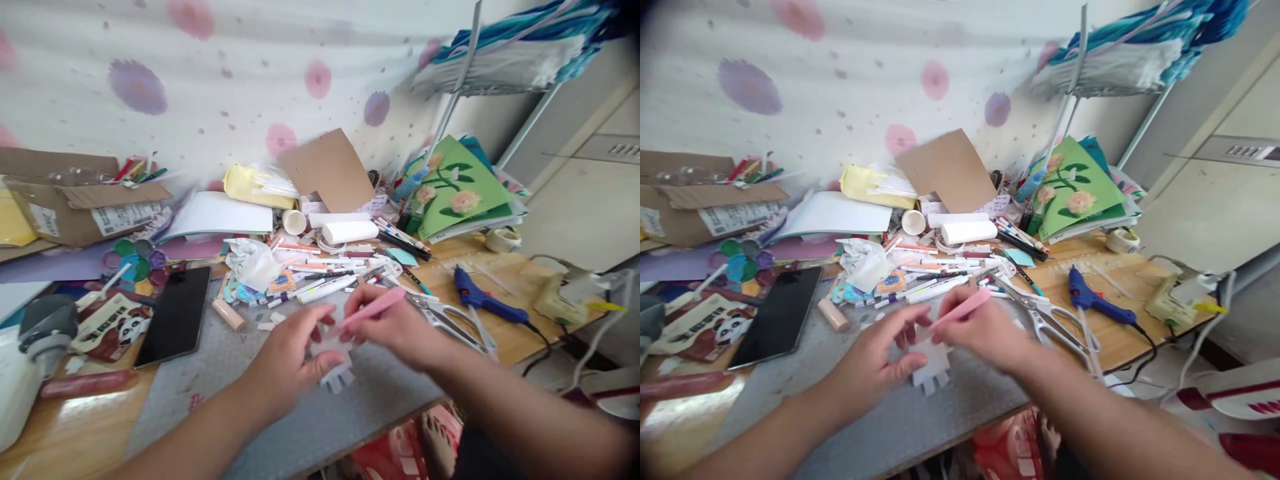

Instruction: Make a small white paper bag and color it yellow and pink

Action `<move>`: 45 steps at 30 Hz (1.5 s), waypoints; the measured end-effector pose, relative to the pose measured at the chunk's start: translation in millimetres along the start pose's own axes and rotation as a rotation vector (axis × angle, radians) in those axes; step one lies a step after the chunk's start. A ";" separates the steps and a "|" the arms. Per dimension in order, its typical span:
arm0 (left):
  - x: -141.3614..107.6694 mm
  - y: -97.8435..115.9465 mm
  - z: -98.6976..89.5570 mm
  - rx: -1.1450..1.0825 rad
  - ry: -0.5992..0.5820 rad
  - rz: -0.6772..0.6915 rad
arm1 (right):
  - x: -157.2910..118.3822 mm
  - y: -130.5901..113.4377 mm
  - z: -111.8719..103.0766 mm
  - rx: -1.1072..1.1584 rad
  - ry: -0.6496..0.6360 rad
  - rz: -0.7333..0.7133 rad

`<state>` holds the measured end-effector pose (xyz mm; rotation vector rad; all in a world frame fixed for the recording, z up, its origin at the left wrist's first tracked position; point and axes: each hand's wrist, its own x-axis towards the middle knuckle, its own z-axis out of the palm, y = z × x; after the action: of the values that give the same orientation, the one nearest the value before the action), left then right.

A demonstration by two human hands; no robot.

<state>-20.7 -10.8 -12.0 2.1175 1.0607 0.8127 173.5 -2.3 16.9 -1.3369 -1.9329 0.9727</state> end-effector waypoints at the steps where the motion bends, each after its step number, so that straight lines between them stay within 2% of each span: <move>1: -1.2 2.5 1.4 0.030 -0.050 0.025 | -10.2 -3.4 11.2 -0.001 0.022 -0.007; 3: -2.0 4.8 1.0 0.107 -0.056 0.051 | -25.1 -6.5 23.6 -0.024 0.052 -0.036; 5: -0.4 2.1 -3.3 0.178 0.037 0.039 | -36.4 -0.4 16.1 -0.119 0.064 -0.092; 6: 1.1 -0.8 -6.3 0.199 0.094 0.006 | -42.1 7.2 4.2 -0.188 0.068 -0.119; 7: 2.8 -4.3 -9.3 0.208 0.136 -0.029 | -48.5 18.1 -12.3 -0.414 0.096 -0.185; 8: 4.4 -7.9 -11.9 0.211 0.163 -0.059 | -55.8 31.7 -32.4 -0.638 0.160 -0.177; 9: 5.7 -11.1 -13.8 0.209 0.176 -0.082 | -63.9 47.6 -54.9 -0.708 0.209 -0.130; 13: 7.1 -17.4 -13.1 0.229 0.174 -0.099 | -97.4 115.8 -138.2 -0.842 0.390 0.097; 16: 6.4 -20.0 -9.3 0.251 0.164 -0.076 | -109.5 154.0 -166.1 -0.861 0.421 0.211; 21: 7.9 -29.6 -10.4 0.229 0.159 -0.108 | -96.2 185.5 -167.1 -0.774 0.450 0.293; 25: 8.4 -30.5 -14.0 0.244 0.155 -0.125 | -87.6 193.5 -181.0 -0.620 0.550 0.348; 31: 9.7 -26.2 -15.2 0.238 0.169 -0.187 | -97.4 198.6 -200.8 -0.265 0.670 0.434; 38: 10.0 -27.4 -11.4 0.213 0.228 -0.217 | -89.4 201.8 -201.4 -0.002 0.583 0.436; 45: 10.7 -32.3 -16.2 0.226 0.177 -0.206 | -83.6 207.2 -204.9 0.059 0.537 0.393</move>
<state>-42.2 17.8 -23.7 2.1008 1.4998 0.8231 469.8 14.1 -44.9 -1.7658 -1.2597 0.7309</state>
